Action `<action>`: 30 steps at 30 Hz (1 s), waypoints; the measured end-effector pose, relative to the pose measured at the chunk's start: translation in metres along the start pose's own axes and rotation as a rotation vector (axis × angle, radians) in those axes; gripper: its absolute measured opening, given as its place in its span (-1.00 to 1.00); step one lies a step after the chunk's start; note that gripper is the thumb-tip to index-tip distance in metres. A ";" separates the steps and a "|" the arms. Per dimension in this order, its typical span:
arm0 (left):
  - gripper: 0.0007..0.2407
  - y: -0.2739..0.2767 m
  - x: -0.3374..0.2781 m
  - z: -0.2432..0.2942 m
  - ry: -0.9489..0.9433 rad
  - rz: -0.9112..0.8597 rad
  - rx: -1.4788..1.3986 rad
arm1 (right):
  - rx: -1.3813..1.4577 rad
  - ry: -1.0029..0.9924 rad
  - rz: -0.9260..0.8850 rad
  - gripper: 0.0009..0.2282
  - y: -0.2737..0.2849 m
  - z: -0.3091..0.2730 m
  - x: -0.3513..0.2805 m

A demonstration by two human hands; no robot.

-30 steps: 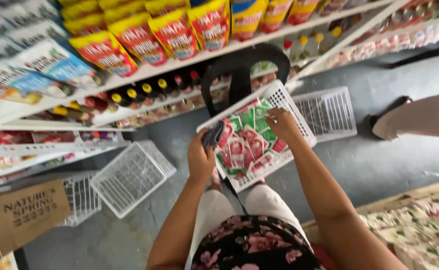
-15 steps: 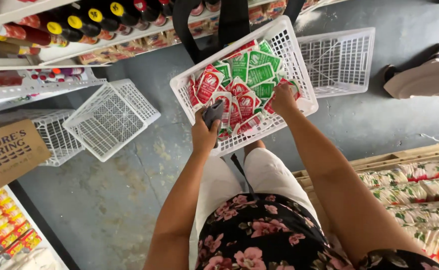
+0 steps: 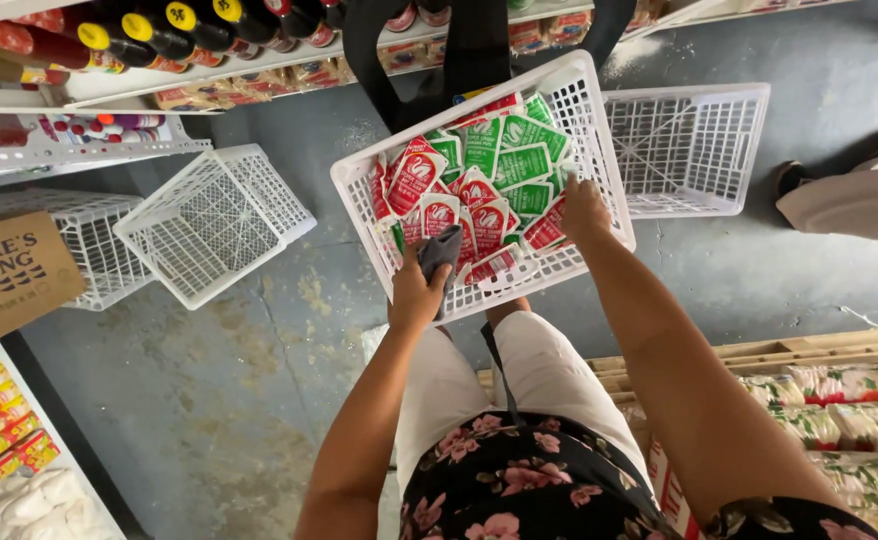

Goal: Wiping down individual sauce pouches with a cloth and organizing them on a grocery shelf.

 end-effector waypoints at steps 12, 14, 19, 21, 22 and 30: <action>-0.60 0.032 -0.013 0.045 -0.075 0.032 -0.041 | 0.066 0.005 -0.186 -0.76 0.097 -0.061 -0.019; -0.59 0.040 -0.017 0.063 -0.167 -0.063 -0.149 | 0.033 0.322 0.021 -0.89 0.134 -0.106 -0.026; -0.63 0.099 -0.044 0.149 -0.640 -0.031 -0.166 | 0.387 0.662 -0.010 -0.84 0.231 -0.196 -0.038; -0.63 0.128 -0.055 0.180 -0.638 -0.066 -0.171 | 0.424 0.794 0.001 -0.84 0.295 -0.241 -0.058; -0.64 0.140 -0.058 0.186 -0.574 -0.082 -0.124 | 0.523 0.741 -0.191 -0.84 0.314 -0.260 -0.070; -0.75 0.262 -0.087 0.220 -0.573 0.228 -0.320 | 1.197 0.869 -0.555 -0.48 0.434 -0.348 -0.116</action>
Point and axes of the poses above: each hand's wrist, its own x-axis towards the middle knuckle, its own y-axis out of the back of the hand, z = x × y, the point moved 8 cm from there along x, towards the middle knuckle, and after that the axes turned 8 degrees about z, right-handed, at the moved point
